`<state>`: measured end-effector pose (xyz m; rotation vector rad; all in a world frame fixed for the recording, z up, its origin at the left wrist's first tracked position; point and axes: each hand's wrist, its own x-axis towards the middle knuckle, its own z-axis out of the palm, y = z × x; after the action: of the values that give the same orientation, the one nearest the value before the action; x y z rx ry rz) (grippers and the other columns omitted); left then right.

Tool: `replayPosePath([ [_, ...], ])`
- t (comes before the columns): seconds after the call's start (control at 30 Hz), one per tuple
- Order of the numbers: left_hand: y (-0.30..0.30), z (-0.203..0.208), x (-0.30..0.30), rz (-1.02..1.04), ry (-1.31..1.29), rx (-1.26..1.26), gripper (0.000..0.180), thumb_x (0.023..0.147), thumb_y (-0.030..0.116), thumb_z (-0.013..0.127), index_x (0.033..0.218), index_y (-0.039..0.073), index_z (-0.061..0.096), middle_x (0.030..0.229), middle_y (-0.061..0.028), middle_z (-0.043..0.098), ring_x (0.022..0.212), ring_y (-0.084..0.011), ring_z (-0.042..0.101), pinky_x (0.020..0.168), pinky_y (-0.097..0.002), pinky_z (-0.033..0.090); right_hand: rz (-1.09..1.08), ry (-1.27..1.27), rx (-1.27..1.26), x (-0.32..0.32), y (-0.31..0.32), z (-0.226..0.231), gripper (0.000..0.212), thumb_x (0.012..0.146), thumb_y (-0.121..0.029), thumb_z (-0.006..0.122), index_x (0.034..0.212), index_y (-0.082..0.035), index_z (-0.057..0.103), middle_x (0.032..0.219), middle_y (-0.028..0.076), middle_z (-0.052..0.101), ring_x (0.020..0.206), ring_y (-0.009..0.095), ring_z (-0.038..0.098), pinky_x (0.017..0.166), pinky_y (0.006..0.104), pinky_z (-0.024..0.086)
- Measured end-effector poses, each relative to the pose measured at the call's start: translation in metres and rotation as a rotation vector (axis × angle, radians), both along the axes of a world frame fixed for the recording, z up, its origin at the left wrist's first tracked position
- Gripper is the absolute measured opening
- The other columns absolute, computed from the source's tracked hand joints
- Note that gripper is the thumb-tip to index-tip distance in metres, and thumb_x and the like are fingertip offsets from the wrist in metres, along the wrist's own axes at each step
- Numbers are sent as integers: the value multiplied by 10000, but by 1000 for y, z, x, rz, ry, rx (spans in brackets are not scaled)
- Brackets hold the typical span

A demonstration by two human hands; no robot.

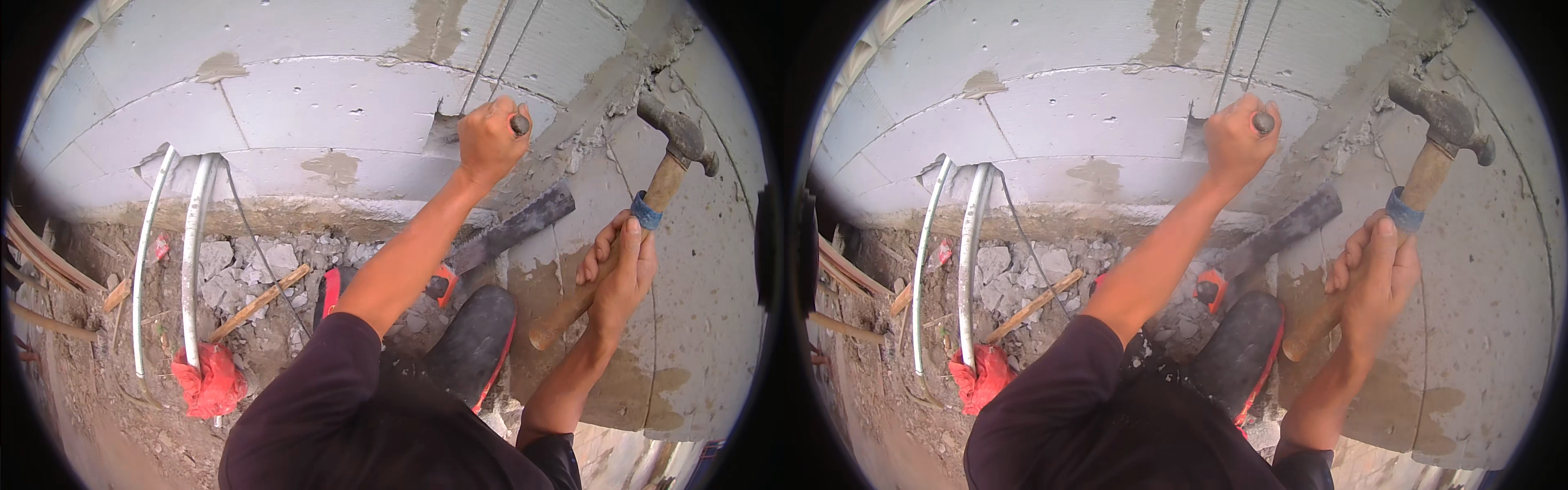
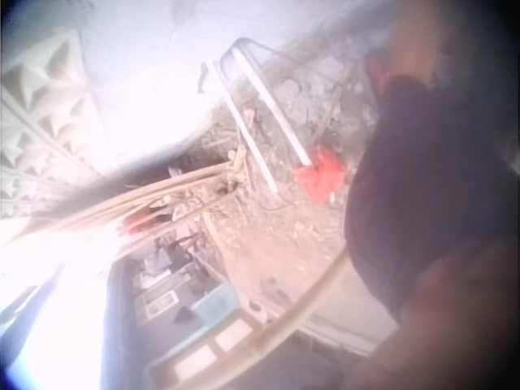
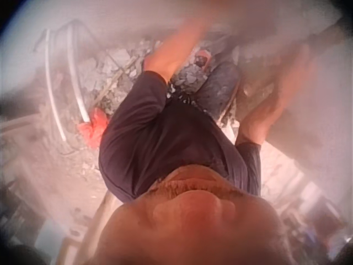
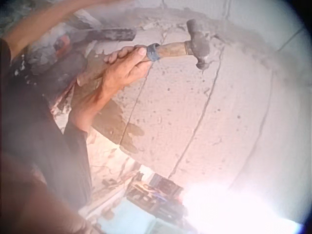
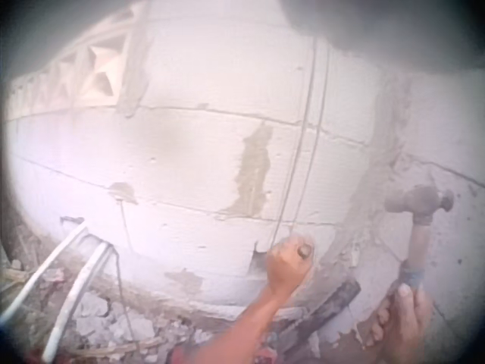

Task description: The person chips away pieces of a concrete wall using a hammer and a chisel, and then uses a saw on the same section.

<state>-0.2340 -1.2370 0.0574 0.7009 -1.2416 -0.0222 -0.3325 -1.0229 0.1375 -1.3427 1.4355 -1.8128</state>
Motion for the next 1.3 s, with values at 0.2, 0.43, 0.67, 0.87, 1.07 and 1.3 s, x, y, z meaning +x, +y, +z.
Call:
replayPosePath([
  [0.2,-26,-4,9,40,-3,21,297,868,141,724,685,75,500,525,-99,521,498,-321,569,481,-410,425,29,16,53,3,-1,-3,279,1072,-299,471,989,-34,503,696,30,459,480,101,436,433,269,396],
  [0.43,-25,-2,2,59,5,69,276,862,153,723,703,78,511,536,-108,542,524,-335,594,507,-426,446,-96,-29,-257,37,-17,11,311,1077,-330,473,1024,-27,517,691,24,459,486,103,432,447,276,396],
  [0.67,-26,-1,8,109,-6,122,223,848,159,728,728,72,561,574,-132,584,556,-365,618,523,-450,465,113,249,190,26,-23,-3,260,1078,-277,463,962,-45,485,659,-7,436,494,78,422,435,259,369],
  [0.87,-24,-2,4,116,-30,105,243,852,147,726,707,74,545,570,-137,581,552,-364,621,517,-452,465,170,411,366,18,-39,-25,237,1061,-238,489,947,-30,487,650,-6,462,488,77,442,424,249,369],
  [1.07,31,-33,-1,-46,-137,150,283,857,103,724,680,72,505,565,-132,551,517,-338,588,497,-420,445,92,-19,133,12,4,-39,235,1077,-279,458,1039,-50,495,665,9,435,451,78,409,410,256,384],
  [1.3,19,-45,25,-55,-131,-116,313,818,36,760,682,67,480,575,-97,492,497,-286,488,477,-386,385,58,-144,52,10,14,-62,254,1078,-283,448,1043,-33,478,675,38,442,466,109,429,428,275,400],
])
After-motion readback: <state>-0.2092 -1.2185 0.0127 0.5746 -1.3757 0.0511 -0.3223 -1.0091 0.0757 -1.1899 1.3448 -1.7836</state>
